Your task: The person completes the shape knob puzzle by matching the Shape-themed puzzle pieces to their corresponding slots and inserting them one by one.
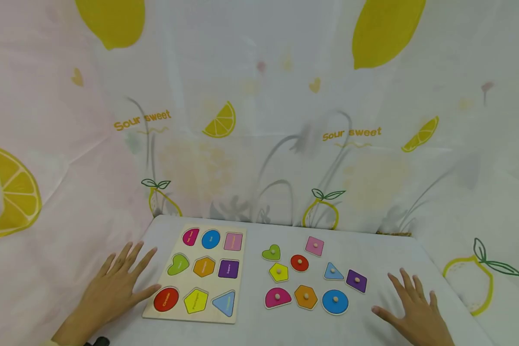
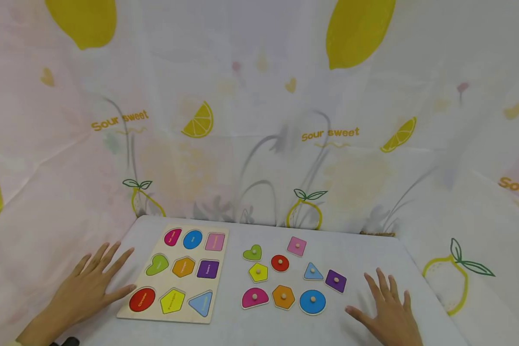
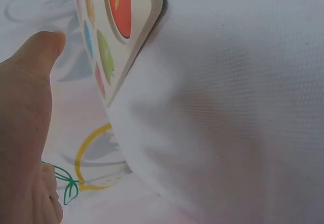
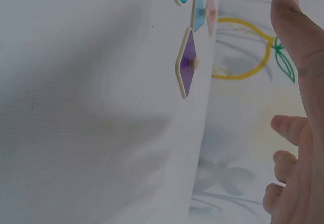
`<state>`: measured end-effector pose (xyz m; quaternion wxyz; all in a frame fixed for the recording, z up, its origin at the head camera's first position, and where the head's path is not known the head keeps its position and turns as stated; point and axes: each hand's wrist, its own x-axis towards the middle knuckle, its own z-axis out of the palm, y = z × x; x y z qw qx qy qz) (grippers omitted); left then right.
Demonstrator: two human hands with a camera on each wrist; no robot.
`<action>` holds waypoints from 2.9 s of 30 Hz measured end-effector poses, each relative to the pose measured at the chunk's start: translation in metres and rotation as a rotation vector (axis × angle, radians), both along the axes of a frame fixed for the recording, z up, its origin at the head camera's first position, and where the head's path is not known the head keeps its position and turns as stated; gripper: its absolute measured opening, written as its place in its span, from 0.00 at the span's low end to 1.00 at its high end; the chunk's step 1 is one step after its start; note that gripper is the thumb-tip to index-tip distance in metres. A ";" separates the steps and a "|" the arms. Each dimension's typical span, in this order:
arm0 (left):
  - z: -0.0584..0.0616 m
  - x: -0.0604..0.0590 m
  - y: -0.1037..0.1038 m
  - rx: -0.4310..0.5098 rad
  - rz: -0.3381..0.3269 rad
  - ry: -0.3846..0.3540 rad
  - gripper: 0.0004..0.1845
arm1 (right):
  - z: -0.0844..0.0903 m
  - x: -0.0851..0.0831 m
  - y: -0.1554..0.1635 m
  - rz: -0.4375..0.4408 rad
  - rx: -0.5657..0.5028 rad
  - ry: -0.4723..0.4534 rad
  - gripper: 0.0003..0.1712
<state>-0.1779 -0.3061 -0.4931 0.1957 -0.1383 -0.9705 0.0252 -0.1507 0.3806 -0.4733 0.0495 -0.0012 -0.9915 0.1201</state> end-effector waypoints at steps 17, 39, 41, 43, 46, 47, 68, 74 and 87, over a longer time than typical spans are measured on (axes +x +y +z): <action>0.000 -0.004 0.009 0.247 0.144 -0.278 0.40 | 0.002 -0.004 -0.014 -0.061 0.009 -0.209 0.60; -0.025 -0.001 0.018 0.615 0.185 -0.544 0.46 | -0.014 -0.014 -0.032 -0.074 -0.132 -0.147 0.38; -0.026 0.000 0.018 0.628 0.164 -0.535 0.45 | -0.017 -0.016 -0.033 -0.073 -0.139 -0.145 0.37; -0.028 0.001 0.017 0.646 0.147 -0.533 0.45 | -0.019 -0.017 -0.033 -0.069 -0.144 -0.142 0.36; -0.031 0.003 0.017 0.658 0.103 -0.521 0.44 | -0.022 -0.019 -0.032 -0.076 -0.158 -0.139 0.37; -0.032 0.004 0.017 0.656 0.091 -0.513 0.44 | -0.022 -0.019 -0.031 -0.074 -0.160 -0.134 0.37; -0.033 0.005 0.015 0.681 0.032 -0.567 0.55 | -0.027 -0.034 -0.032 -0.067 -0.205 -0.042 0.24; -0.033 0.004 0.012 0.692 0.022 -0.552 0.55 | -0.024 -0.046 -0.037 -0.022 -0.189 0.015 0.22; -0.037 0.005 0.006 0.727 0.041 -0.590 0.55 | -0.030 -0.064 -0.053 -0.001 -0.311 -0.020 0.20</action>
